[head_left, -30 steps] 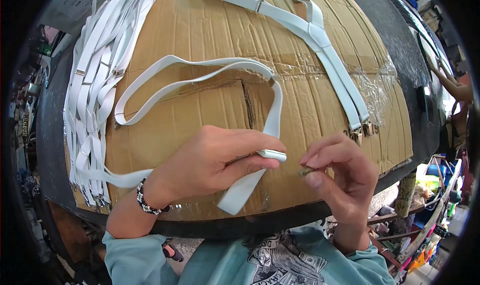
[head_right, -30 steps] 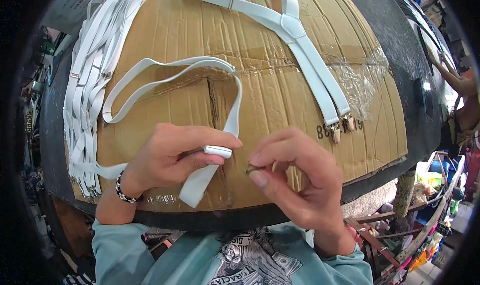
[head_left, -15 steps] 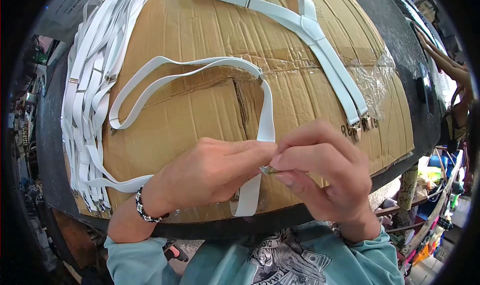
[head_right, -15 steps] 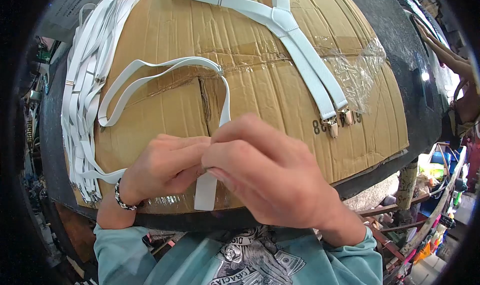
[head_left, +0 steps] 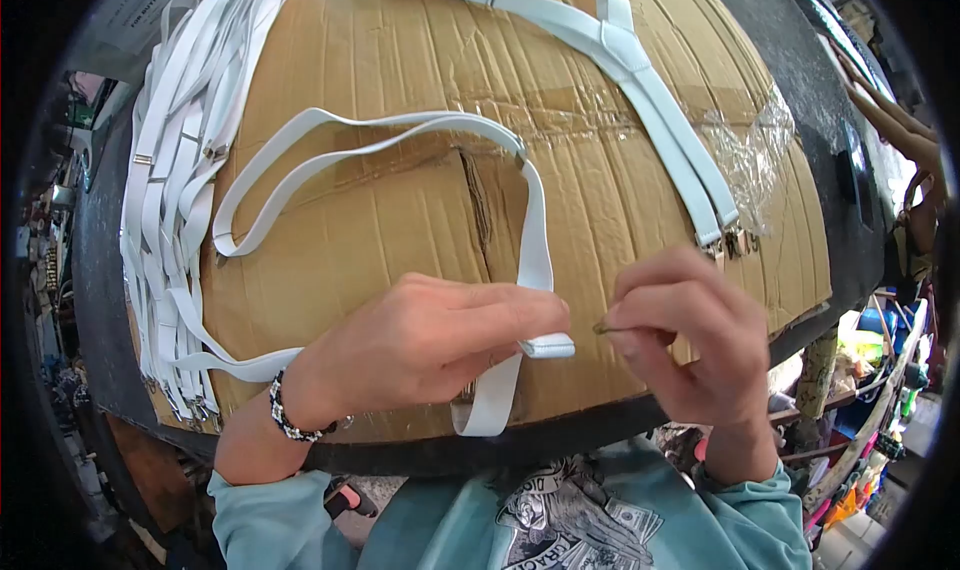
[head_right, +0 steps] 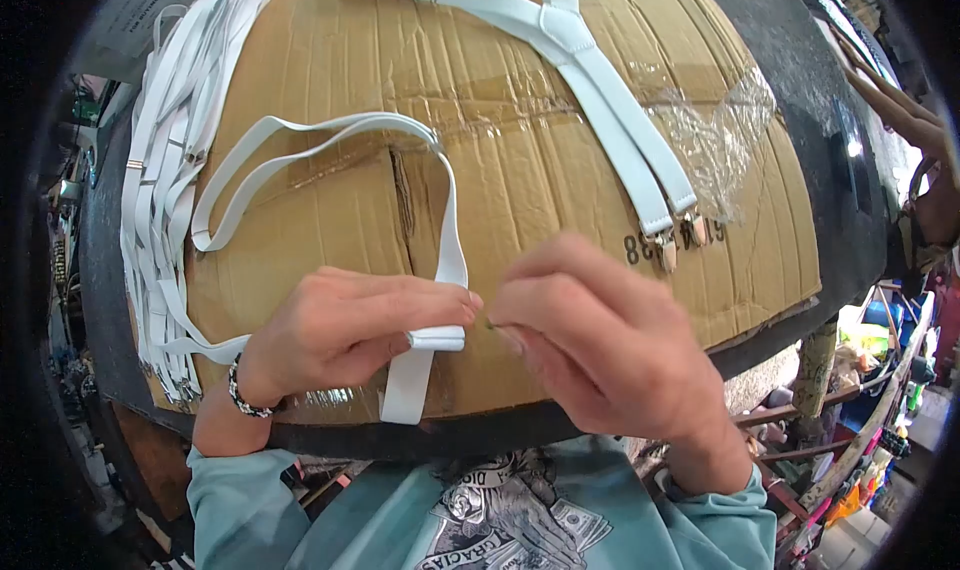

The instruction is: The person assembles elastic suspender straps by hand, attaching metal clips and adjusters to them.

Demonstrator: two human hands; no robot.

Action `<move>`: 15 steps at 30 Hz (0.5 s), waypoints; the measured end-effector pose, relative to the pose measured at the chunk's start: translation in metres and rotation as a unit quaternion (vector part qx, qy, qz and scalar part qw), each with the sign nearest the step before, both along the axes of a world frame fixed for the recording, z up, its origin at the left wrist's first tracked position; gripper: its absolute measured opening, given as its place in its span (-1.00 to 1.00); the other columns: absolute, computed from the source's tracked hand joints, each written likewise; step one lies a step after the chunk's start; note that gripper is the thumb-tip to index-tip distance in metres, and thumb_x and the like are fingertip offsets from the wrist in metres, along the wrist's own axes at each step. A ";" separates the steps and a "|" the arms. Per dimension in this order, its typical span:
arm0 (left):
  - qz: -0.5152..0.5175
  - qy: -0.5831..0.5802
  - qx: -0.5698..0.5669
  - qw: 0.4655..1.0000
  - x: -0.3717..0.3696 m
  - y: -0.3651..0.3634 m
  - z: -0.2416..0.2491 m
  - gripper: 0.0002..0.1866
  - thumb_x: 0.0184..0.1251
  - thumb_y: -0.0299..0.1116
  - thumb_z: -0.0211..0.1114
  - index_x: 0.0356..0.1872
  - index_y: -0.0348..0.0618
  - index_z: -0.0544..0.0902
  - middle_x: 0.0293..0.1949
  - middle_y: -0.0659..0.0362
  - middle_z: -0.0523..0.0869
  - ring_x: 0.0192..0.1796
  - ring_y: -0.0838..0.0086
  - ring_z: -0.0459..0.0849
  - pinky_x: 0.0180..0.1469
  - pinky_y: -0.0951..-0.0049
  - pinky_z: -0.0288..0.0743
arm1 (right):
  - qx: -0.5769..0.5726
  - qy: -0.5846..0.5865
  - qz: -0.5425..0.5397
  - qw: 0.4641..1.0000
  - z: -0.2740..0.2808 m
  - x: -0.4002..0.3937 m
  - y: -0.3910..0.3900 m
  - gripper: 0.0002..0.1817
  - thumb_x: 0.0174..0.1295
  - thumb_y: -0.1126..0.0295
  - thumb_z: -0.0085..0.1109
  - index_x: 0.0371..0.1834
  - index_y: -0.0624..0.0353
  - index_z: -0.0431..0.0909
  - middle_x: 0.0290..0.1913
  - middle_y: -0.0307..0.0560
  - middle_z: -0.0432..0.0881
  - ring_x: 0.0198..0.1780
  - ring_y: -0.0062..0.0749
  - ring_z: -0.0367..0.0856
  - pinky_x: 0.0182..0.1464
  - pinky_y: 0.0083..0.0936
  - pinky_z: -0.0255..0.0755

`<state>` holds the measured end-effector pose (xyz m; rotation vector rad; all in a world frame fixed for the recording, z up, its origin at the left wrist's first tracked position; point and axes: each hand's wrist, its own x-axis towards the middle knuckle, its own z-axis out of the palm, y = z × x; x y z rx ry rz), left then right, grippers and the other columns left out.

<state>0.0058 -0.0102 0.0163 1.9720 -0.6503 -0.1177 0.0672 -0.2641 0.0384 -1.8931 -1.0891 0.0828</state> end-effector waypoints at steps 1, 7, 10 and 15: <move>-0.001 -0.008 0.006 1.000 -0.001 -0.001 -0.001 -0.52 0.12 -0.69 0.35 0.12 -0.18 0.72 0.06 0.03 0.81 -0.10 0.08 0.83 -0.12 0.28 0.73 | 0.021 0.007 0.004 1.000 0.003 -0.001 0.003 -0.74 0.11 0.67 0.41 -0.12 0.28 0.66 -0.25 0.06 0.69 -0.31 -0.24 0.71 -0.31 -0.41 0.56; -0.015 -0.022 0.038 0.999 -0.003 0.006 0.003 -0.54 0.17 -0.65 0.36 0.15 -0.22 0.67 0.09 0.01 0.77 -0.09 0.06 0.80 -0.10 0.25 0.74 | 0.045 0.011 0.064 0.997 0.010 -0.005 0.029 -0.74 0.10 0.68 0.38 -0.14 0.27 0.63 -0.19 0.06 0.66 -0.30 -0.17 0.70 -0.27 -0.37 0.60; -0.029 -0.029 0.038 0.998 -0.001 0.005 -0.002 -0.49 0.12 -0.65 0.36 0.17 -0.23 0.66 0.09 0.02 0.77 -0.05 0.07 0.80 -0.07 0.26 0.74 | 0.005 0.024 0.083 0.996 0.010 -0.008 0.024 -0.73 0.09 0.65 0.34 -0.12 0.29 0.58 -0.18 0.05 0.58 -0.25 -0.06 0.68 -0.24 -0.31 0.62; -0.015 -0.040 0.005 0.999 0.000 -0.003 -0.005 -0.53 0.08 -0.72 0.35 0.09 -0.22 0.75 0.00 0.00 0.83 -0.05 0.08 0.84 -0.06 0.24 0.74 | -0.068 0.025 0.066 0.995 0.010 -0.004 0.003 -0.72 0.07 0.65 0.36 -0.14 0.27 0.59 -0.21 0.03 0.59 -0.27 -0.07 0.68 -0.25 -0.31 0.60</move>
